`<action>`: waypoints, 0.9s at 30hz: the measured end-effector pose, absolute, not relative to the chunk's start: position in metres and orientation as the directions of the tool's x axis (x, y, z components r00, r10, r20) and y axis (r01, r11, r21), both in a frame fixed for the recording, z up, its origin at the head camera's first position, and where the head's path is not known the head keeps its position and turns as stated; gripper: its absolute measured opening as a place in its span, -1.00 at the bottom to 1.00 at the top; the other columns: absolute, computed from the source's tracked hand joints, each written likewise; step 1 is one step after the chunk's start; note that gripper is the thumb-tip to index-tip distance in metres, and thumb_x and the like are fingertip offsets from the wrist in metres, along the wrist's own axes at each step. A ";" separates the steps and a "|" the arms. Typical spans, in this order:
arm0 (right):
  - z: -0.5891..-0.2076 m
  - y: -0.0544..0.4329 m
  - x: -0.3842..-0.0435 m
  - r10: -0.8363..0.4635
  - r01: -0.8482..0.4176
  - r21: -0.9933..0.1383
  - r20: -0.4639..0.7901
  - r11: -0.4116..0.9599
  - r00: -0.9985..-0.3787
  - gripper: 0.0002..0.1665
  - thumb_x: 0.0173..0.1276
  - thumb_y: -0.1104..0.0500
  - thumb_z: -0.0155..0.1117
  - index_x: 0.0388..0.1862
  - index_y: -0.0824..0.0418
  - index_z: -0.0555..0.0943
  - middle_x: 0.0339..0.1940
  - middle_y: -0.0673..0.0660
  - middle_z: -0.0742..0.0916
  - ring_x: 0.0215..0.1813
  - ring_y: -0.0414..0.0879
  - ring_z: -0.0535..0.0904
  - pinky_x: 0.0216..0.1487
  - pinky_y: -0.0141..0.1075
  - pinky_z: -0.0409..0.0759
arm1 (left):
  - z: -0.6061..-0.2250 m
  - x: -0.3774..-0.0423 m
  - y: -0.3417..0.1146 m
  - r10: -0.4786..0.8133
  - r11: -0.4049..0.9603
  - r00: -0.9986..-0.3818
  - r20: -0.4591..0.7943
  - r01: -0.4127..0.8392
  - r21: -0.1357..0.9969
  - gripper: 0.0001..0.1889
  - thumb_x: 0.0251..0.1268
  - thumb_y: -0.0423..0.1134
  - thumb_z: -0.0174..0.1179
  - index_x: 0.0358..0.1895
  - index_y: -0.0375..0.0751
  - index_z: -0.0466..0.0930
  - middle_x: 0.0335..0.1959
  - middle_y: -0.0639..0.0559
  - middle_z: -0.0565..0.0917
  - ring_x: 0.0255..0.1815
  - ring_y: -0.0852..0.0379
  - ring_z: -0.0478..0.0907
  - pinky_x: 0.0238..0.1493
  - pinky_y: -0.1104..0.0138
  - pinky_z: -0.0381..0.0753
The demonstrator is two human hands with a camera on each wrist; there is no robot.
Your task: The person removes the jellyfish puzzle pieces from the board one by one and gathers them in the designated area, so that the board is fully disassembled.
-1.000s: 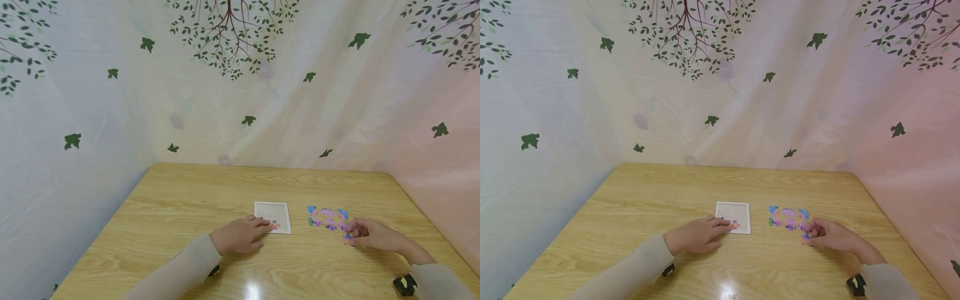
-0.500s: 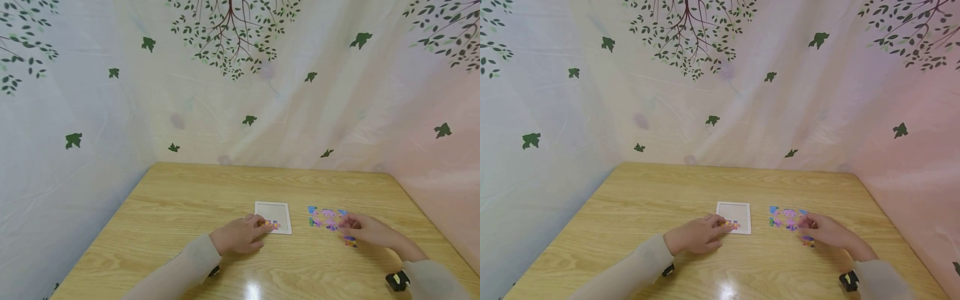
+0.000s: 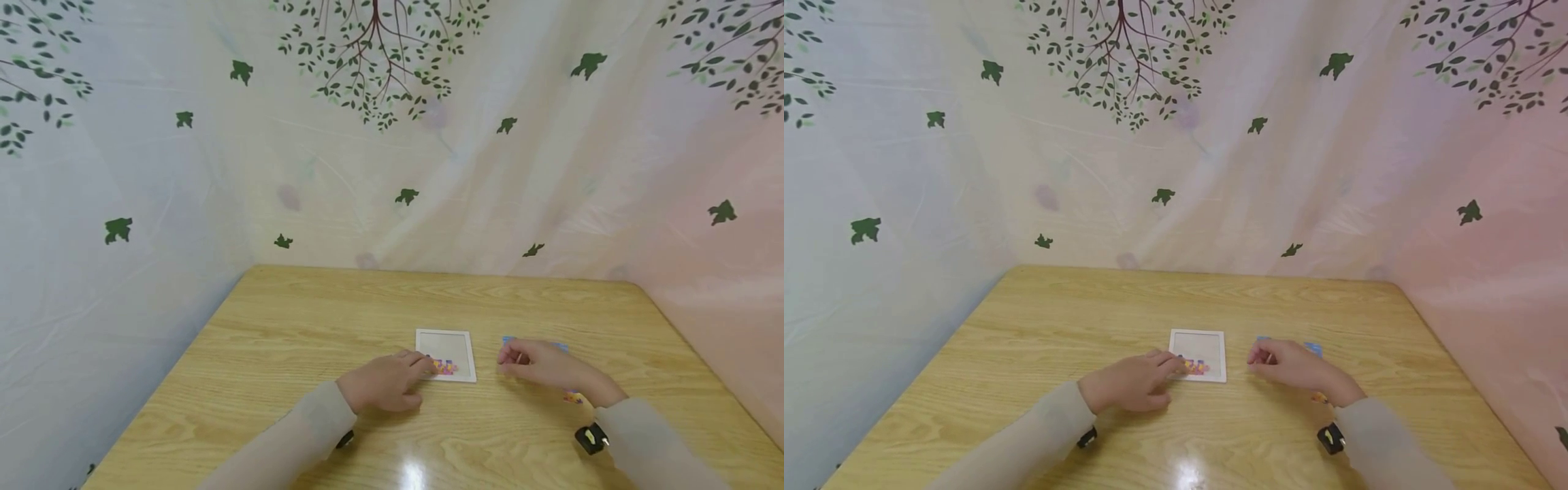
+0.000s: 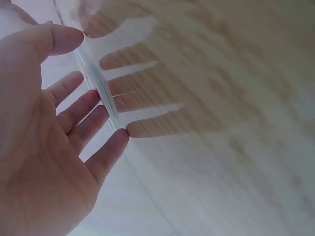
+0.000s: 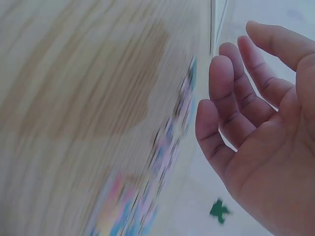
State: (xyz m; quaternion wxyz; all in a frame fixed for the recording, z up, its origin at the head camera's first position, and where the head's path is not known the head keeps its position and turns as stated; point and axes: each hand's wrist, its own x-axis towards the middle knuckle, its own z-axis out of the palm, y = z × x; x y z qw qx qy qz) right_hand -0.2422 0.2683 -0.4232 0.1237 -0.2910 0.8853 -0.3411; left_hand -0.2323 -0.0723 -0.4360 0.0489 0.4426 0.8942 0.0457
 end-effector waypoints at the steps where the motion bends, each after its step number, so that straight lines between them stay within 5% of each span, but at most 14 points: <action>1: -0.424 0.263 -0.244 -0.602 -0.437 -0.669 -0.019 0.601 -0.798 -0.84 0.55 0.06 0.25 -0.07 0.13 0.61 -0.24 0.01 0.69 -0.24 -0.18 0.57 -0.30 -0.36 0.57 | -0.436 -0.233 -0.073 0.794 0.606 -0.605 -0.053 0.785 0.127 -0.46 0.41 -0.13 0.15 0.43 -0.05 0.39 0.40 0.00 0.48 0.44 0.08 0.41 0.42 0.29 0.40; 16: -0.428 0.199 -0.259 -0.679 -0.513 -0.632 -0.029 0.581 -0.734 -0.62 0.46 0.14 0.35 0.12 0.37 0.67 -0.16 0.01 0.69 -0.24 -0.27 0.54 -0.17 -0.35 0.58 | -0.434 -0.233 -0.074 0.795 0.606 -0.598 -0.104 0.788 0.110 -0.46 0.42 -0.12 0.13 0.44 -0.08 0.42 0.54 0.03 0.34 0.52 0.08 0.31 0.47 0.30 0.32; 27: -0.430 0.180 -0.261 -0.601 -0.457 -0.604 -0.047 0.653 -0.797 -0.78 0.32 0.17 0.45 -0.12 0.26 0.72 -0.23 -0.01 0.73 -0.19 -0.19 0.57 -0.13 -0.26 0.60 | -0.432 -0.232 -0.074 0.789 0.614 -0.605 -0.105 0.780 0.119 -0.47 0.45 -0.07 0.16 0.44 -0.07 0.43 0.54 0.01 0.35 0.52 0.06 0.30 0.48 0.28 0.32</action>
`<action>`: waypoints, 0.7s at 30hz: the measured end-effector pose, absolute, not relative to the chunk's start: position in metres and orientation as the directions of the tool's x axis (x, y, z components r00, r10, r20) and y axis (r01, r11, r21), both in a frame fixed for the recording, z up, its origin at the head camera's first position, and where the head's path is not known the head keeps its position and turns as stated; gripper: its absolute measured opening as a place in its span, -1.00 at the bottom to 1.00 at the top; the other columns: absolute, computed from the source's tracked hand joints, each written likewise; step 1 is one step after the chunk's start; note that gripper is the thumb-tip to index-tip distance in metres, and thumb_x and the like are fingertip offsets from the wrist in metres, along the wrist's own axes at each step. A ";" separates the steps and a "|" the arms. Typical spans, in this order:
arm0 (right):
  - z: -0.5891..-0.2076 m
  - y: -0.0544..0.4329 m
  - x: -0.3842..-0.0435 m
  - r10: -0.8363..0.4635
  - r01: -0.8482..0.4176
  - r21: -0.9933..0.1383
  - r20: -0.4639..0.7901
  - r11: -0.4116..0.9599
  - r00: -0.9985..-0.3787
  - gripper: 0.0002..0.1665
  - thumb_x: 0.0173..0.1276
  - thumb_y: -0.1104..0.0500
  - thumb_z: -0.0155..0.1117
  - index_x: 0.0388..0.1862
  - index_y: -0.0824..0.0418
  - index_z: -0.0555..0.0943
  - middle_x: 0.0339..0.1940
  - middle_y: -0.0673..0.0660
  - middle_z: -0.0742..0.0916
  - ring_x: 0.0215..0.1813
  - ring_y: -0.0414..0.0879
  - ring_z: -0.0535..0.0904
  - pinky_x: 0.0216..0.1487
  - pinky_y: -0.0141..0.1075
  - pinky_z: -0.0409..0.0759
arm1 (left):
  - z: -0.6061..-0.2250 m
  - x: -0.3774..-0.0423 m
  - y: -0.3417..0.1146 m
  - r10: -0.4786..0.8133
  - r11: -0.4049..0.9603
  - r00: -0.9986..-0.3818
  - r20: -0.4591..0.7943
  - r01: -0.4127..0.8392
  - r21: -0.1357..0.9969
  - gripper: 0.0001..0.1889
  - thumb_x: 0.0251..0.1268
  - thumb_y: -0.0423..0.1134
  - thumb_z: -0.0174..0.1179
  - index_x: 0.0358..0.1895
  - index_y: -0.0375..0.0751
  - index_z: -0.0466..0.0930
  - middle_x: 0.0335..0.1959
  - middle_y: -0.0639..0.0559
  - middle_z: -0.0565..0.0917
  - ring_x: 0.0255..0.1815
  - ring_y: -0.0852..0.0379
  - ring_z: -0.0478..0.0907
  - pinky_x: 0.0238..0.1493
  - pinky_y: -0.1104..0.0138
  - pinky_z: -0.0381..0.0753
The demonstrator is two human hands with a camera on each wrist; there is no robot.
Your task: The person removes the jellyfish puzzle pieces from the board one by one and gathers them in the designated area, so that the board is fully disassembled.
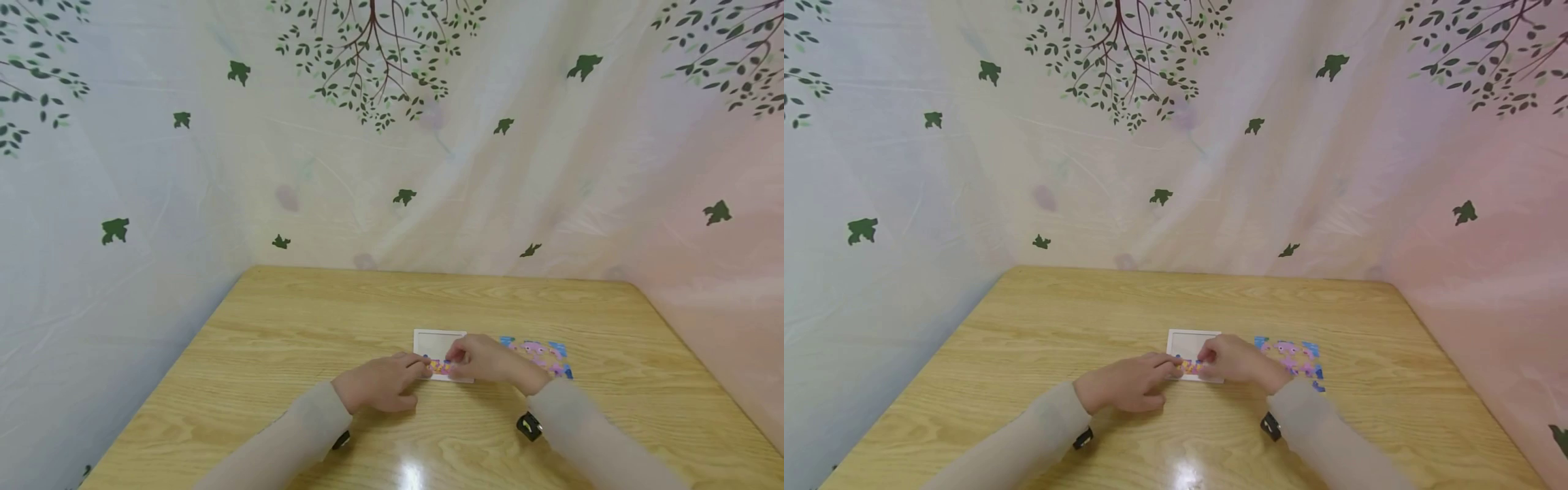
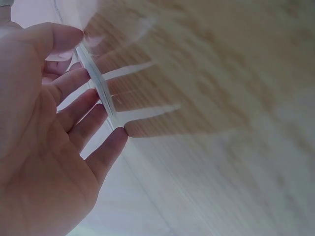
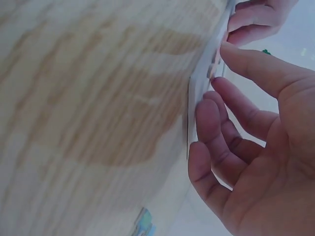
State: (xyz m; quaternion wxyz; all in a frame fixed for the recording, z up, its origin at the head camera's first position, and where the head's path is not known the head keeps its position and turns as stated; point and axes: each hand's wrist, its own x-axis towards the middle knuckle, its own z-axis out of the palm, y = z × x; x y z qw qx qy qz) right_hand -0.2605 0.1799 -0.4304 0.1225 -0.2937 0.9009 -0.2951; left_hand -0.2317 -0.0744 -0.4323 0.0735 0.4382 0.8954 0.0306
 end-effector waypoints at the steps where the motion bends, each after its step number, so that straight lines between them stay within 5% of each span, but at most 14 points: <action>1: -0.432 0.179 -0.261 -0.593 -0.451 -0.603 -0.046 0.658 -0.804 -0.79 0.31 0.17 0.47 -0.14 0.25 0.71 -0.25 -0.02 0.72 -0.19 -0.18 0.57 -0.12 -0.25 0.60 | -0.432 -0.231 -0.074 0.788 0.615 -0.606 -0.107 0.779 0.121 -0.46 0.47 -0.04 0.17 0.44 -0.06 0.43 0.54 0.00 0.35 0.52 0.06 0.30 0.47 0.27 0.32; 21: -0.432 0.174 -0.261 -0.549 -0.377 -0.637 -0.088 0.673 -0.831 -0.76 0.28 0.20 0.49 -0.17 0.25 0.63 -0.26 0.00 0.68 -0.17 -0.15 0.55 -0.07 -0.21 0.57 | -0.432 -0.229 -0.075 0.787 0.617 -0.605 -0.121 0.774 0.143 -0.40 0.52 0.08 0.15 0.50 -0.07 0.39 0.57 0.03 0.30 0.55 0.04 0.27 0.52 0.28 0.25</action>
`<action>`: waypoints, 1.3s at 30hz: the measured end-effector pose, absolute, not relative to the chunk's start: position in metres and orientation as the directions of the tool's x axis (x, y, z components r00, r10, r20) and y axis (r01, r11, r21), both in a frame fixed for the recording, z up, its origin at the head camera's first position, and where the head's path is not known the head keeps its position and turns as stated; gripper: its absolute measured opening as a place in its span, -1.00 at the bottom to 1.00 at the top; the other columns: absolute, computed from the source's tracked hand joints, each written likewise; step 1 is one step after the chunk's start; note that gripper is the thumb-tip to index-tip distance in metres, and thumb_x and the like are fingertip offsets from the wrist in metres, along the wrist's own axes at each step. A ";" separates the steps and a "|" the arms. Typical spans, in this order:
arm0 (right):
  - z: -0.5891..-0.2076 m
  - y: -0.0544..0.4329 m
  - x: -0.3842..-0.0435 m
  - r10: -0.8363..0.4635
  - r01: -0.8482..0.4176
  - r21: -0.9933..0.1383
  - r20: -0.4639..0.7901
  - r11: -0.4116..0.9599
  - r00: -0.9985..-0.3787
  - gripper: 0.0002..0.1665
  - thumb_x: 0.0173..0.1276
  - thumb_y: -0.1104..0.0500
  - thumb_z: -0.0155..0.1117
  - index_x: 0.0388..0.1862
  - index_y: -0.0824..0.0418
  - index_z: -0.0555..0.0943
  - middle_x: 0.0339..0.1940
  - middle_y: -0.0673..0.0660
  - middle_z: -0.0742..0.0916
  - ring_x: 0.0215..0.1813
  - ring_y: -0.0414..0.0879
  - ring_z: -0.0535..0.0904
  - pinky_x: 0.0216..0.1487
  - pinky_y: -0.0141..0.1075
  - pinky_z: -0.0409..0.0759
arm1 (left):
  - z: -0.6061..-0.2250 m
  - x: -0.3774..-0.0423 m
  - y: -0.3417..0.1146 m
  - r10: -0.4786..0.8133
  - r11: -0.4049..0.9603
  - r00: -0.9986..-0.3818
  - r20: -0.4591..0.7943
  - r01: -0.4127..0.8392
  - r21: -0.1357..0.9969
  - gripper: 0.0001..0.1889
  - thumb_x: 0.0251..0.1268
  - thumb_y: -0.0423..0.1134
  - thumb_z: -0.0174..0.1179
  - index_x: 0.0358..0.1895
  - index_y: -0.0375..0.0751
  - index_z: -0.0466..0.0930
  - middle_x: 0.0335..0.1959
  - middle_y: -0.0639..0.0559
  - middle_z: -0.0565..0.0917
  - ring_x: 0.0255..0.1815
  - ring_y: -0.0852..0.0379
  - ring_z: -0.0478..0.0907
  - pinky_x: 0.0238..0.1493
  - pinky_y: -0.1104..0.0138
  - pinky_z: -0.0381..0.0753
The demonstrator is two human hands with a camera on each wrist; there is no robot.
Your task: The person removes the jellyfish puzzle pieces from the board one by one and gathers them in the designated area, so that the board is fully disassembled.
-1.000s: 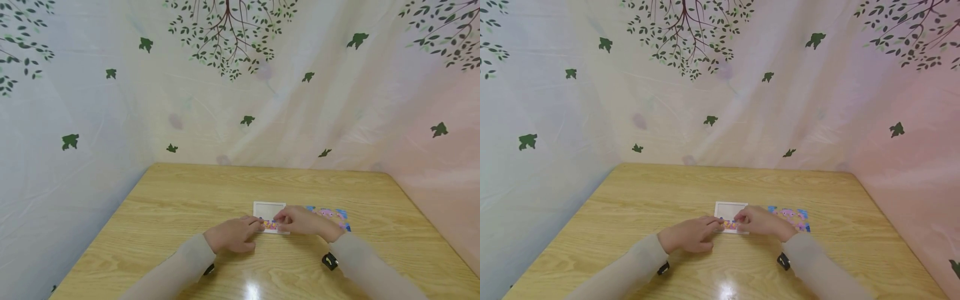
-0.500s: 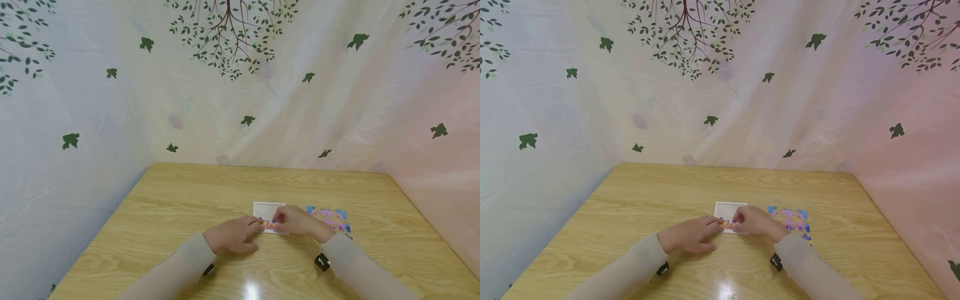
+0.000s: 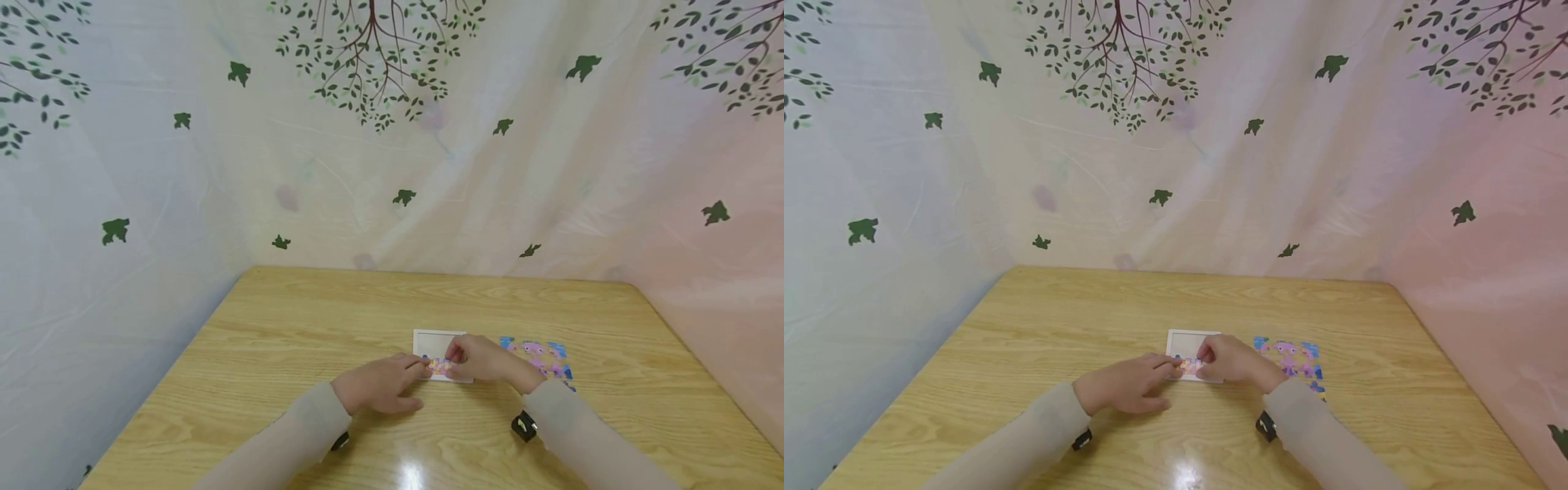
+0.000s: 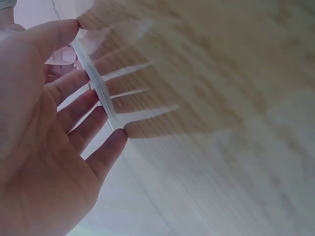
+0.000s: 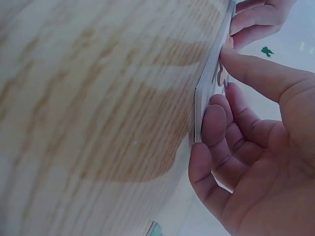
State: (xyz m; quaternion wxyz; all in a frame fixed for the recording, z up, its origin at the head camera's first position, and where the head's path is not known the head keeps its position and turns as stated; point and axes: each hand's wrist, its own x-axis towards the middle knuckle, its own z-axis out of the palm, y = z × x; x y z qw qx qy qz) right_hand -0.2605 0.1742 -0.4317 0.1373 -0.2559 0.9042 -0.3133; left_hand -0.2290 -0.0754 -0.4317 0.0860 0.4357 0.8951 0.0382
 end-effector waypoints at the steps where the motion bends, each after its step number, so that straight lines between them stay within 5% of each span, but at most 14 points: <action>1: -0.432 0.174 -0.260 -0.545 -0.373 -0.637 -0.089 0.675 -0.834 -0.75 0.28 0.20 0.50 -0.17 0.24 0.62 -0.26 0.01 0.68 -0.17 -0.15 0.55 -0.06 -0.20 0.57 | -0.432 -0.229 -0.075 0.786 0.618 -0.606 -0.121 0.773 0.144 -0.41 0.52 0.08 0.15 0.50 -0.07 0.39 0.57 0.03 0.30 0.55 0.04 0.27 0.52 0.28 0.25; 13: -0.432 0.174 -0.259 -0.589 -0.382 -0.698 -0.070 0.606 -0.805 -0.75 0.30 0.28 0.44 -0.23 0.20 0.49 -0.33 -0.01 0.65 -0.29 -0.15 0.58 -0.29 -0.31 0.53 | -0.431 -0.229 -0.076 0.795 0.607 -0.597 -0.113 0.780 0.152 -0.35 0.53 0.05 0.16 0.54 -0.16 0.32 0.56 -0.03 0.32 0.54 0.03 0.28 0.51 0.28 0.26; 30: -0.420 0.214 -0.258 -0.636 -0.440 -0.700 -0.025 0.562 -0.772 -0.85 0.50 0.08 0.32 -0.14 0.12 0.58 -0.30 0.02 0.70 -0.32 -0.13 0.60 -0.36 -0.31 0.56 | -0.431 -0.227 -0.076 0.788 0.616 -0.606 -0.113 0.773 0.151 -0.38 0.53 0.06 0.15 0.52 -0.12 0.36 0.58 0.01 0.29 0.56 0.03 0.25 0.53 0.27 0.22; 39: -0.419 0.260 -0.251 -0.607 -0.419 -0.704 -0.021 0.574 -0.795 -0.86 0.42 0.10 0.41 -0.24 0.14 0.66 -0.43 -0.05 0.68 -0.41 -0.29 0.47 -0.38 -0.42 0.47 | -0.428 -0.226 -0.077 0.794 0.608 -0.599 -0.105 0.775 0.171 -0.40 0.54 0.03 0.16 0.51 -0.13 0.36 0.58 -0.01 0.30 0.56 0.01 0.26 0.53 0.27 0.23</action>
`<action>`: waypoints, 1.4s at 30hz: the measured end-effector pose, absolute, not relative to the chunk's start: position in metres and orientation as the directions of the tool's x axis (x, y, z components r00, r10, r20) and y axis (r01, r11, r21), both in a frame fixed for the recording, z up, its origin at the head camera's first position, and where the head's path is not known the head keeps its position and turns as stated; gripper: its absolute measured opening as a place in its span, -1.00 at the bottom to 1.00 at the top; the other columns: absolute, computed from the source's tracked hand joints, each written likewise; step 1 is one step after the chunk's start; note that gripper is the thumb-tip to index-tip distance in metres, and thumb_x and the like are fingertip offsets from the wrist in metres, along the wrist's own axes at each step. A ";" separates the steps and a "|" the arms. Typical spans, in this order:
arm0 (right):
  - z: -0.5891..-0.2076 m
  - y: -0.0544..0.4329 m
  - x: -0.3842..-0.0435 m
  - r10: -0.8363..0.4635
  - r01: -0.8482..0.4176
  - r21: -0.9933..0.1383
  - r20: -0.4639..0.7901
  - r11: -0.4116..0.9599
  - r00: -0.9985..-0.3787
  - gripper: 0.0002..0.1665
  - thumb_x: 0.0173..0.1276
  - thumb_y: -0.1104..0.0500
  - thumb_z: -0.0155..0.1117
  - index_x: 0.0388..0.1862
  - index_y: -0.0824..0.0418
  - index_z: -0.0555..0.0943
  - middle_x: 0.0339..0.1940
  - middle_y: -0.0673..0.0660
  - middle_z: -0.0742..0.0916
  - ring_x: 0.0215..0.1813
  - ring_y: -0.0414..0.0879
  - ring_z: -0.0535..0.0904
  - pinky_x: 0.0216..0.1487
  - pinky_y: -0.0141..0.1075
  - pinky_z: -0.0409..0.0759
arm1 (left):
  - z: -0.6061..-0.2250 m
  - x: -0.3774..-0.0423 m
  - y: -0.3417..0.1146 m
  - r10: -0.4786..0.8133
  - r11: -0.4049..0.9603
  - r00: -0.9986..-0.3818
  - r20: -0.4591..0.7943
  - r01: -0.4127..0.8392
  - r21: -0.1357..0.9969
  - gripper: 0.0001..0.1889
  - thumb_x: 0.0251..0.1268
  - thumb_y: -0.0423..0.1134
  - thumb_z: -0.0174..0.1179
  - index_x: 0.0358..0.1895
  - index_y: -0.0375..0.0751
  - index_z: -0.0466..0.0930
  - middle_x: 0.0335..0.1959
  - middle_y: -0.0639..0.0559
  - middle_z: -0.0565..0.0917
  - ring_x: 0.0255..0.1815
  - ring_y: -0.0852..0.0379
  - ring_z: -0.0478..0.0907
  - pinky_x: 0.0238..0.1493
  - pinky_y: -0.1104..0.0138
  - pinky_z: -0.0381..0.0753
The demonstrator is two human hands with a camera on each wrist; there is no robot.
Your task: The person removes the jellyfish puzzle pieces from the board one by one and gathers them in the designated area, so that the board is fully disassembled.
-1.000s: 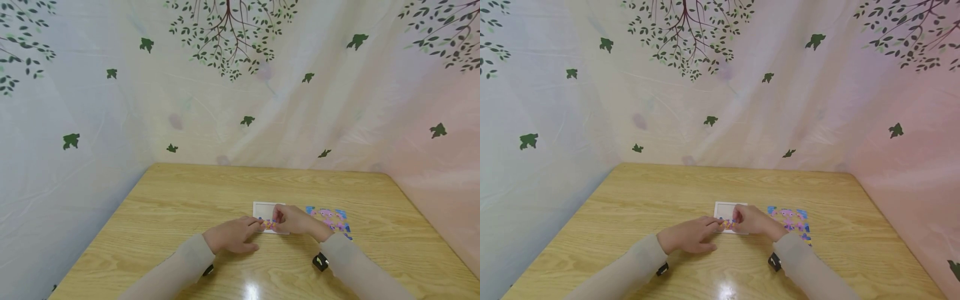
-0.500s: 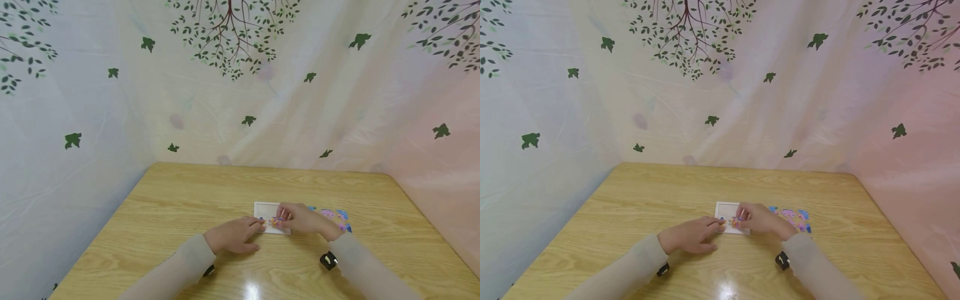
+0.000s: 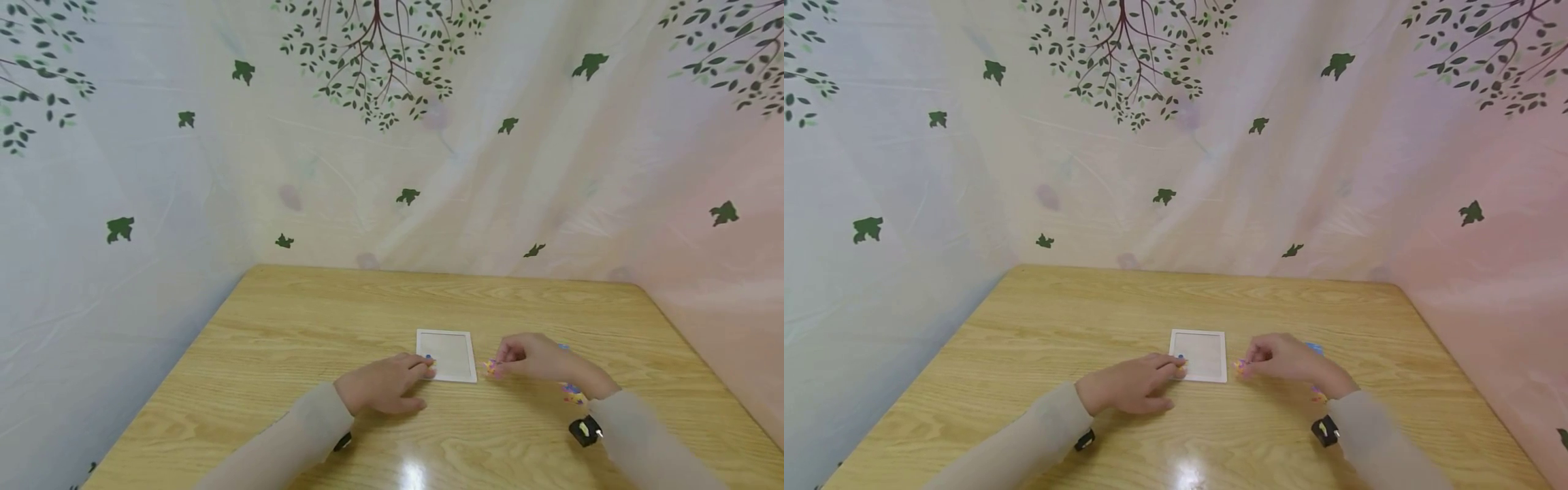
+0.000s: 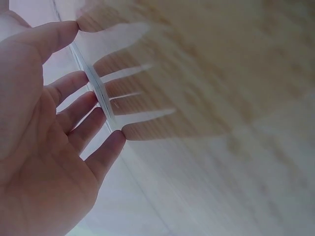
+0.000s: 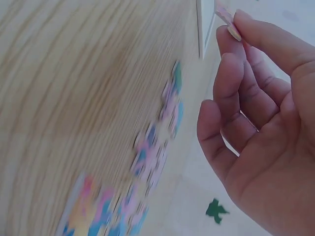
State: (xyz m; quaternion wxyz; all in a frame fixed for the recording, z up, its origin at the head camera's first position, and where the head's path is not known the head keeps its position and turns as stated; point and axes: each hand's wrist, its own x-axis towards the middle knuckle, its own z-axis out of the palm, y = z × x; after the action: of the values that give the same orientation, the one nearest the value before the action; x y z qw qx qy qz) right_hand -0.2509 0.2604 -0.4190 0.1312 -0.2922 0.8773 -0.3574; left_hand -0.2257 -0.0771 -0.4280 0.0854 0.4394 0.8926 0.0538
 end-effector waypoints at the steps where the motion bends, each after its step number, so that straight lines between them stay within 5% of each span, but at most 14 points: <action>1: -0.418 0.266 -0.250 -0.603 -0.410 -0.708 -0.029 0.575 -0.797 -0.85 0.41 0.11 0.42 -0.23 0.16 0.65 -0.44 -0.04 0.68 -0.43 -0.29 0.47 -0.39 -0.42 0.47 | -0.428 -0.225 -0.077 0.793 0.608 -0.600 -0.104 0.774 0.175 -0.40 0.54 0.03 0.16 0.51 -0.13 0.37 0.58 -0.01 0.30 0.55 0.02 0.26 0.53 0.27 0.23; 6: -0.417 0.293 -0.244 -0.613 -0.388 -0.725 -0.060 0.569 -0.787 -0.81 0.43 0.15 0.39 -0.11 0.22 0.62 -0.40 -0.02 0.69 -0.40 -0.29 0.51 -0.37 -0.40 0.53 | -0.427 -0.224 -0.078 0.794 0.606 -0.599 -0.100 0.771 0.194 -0.42 0.53 0.01 0.17 0.49 -0.14 0.39 0.57 0.00 0.31 0.55 0.02 0.27 0.52 0.26 0.25; 14: -0.422 0.322 -0.234 -0.633 -0.338 -0.759 -0.124 0.556 -0.764 -0.85 0.43 0.21 0.37 -0.21 0.28 0.61 -0.44 0.03 0.72 -0.49 -0.28 0.49 -0.48 -0.41 0.48 | -0.428 -0.225 -0.078 0.799 0.599 -0.594 -0.090 0.778 0.187 -0.42 0.53 0.01 0.17 0.49 -0.13 0.40 0.57 0.01 0.32 0.55 0.03 0.28 0.52 0.28 0.25; 42: -0.430 0.329 -0.235 -0.557 -0.316 -0.689 -0.152 0.652 -0.816 -0.82 0.36 0.23 0.41 -0.23 0.24 0.56 -0.44 0.00 0.60 -0.47 -0.29 0.45 -0.48 -0.43 0.41 | -0.434 -0.229 -0.079 0.800 0.600 -0.588 -0.118 0.779 0.182 -0.41 0.58 0.03 0.09 0.54 -0.13 0.33 0.61 0.03 0.24 0.59 0.04 0.21 0.55 0.26 0.20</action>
State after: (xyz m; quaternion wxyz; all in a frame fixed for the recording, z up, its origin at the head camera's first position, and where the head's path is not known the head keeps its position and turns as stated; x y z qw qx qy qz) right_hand -0.2347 0.3293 -0.4298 0.1783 -0.2451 0.8912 -0.3376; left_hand -0.2286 -0.0786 -0.4345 0.0939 0.4439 0.8894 0.0557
